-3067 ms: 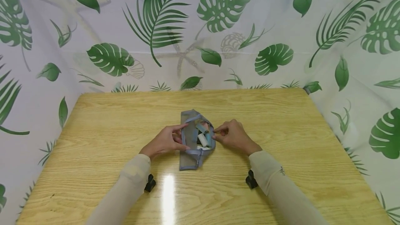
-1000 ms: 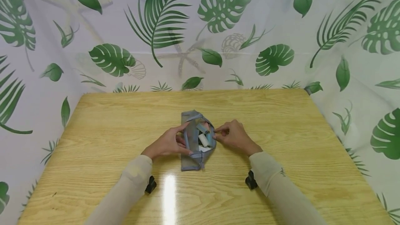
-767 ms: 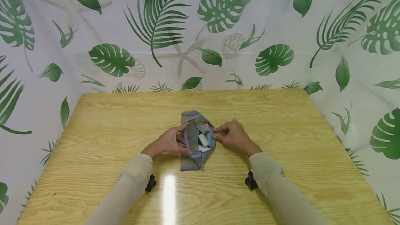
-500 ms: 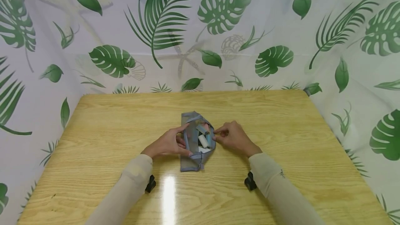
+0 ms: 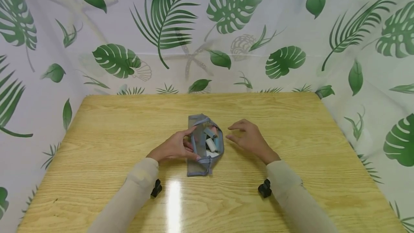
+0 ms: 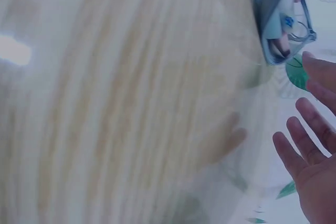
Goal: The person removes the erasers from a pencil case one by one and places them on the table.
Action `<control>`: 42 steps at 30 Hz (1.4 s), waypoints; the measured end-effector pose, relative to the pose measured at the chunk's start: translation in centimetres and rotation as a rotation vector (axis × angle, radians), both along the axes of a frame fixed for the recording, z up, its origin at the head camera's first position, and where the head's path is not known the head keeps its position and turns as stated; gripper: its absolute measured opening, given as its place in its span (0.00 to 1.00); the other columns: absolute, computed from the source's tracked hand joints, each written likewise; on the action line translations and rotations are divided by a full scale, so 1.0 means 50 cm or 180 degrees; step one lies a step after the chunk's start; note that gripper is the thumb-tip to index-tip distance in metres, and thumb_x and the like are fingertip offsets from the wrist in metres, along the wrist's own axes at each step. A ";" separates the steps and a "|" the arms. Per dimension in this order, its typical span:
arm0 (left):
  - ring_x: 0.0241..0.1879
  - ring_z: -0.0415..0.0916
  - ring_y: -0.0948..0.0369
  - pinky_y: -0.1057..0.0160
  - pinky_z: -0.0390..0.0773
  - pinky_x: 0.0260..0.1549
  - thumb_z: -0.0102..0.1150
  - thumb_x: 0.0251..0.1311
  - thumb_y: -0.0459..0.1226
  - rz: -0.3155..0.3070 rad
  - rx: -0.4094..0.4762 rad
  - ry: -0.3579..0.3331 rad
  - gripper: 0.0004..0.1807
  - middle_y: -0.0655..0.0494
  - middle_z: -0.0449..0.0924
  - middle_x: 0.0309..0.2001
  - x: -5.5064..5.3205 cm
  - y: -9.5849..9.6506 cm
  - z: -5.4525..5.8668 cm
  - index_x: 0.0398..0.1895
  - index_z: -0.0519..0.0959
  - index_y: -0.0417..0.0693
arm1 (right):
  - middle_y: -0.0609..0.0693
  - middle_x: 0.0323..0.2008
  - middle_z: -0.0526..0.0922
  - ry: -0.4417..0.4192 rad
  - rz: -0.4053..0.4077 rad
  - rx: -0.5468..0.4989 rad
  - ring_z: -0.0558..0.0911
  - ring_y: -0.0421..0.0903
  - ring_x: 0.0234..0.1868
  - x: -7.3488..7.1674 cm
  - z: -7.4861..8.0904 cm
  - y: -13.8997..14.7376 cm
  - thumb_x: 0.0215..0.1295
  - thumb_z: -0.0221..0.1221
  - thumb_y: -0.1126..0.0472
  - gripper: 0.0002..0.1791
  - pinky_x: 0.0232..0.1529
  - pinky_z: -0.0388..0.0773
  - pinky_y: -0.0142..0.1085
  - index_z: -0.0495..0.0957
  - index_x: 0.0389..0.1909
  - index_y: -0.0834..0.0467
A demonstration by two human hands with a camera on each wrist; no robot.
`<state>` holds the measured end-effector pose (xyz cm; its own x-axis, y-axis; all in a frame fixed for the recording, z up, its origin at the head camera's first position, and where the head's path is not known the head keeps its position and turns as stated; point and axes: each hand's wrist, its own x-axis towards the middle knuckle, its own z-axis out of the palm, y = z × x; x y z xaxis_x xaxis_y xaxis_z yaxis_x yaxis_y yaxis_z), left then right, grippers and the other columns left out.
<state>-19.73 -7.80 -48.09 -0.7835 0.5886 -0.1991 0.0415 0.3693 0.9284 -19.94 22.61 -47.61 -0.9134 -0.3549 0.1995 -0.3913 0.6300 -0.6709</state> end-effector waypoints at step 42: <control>0.45 0.81 0.58 0.59 0.81 0.43 0.79 0.53 0.38 0.0044 -0.0108 -0.0025 0.60 0.43 0.63 0.70 0.002 0.003 0.005 0.83 0.47 0.53 | 0.63 0.57 0.80 0.0179 0.0228 0.0259 0.78 0.61 0.58 0.059 0.003 -0.080 0.57 0.76 0.57 0.13 0.58 0.74 0.58 0.90 0.38 0.61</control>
<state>-19.64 -7.66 -47.84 -0.7899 0.5705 -0.2250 0.0290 0.4012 0.9155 -17.00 18.63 -47.45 -0.8733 -0.4359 0.2175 -0.4727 0.6505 -0.5945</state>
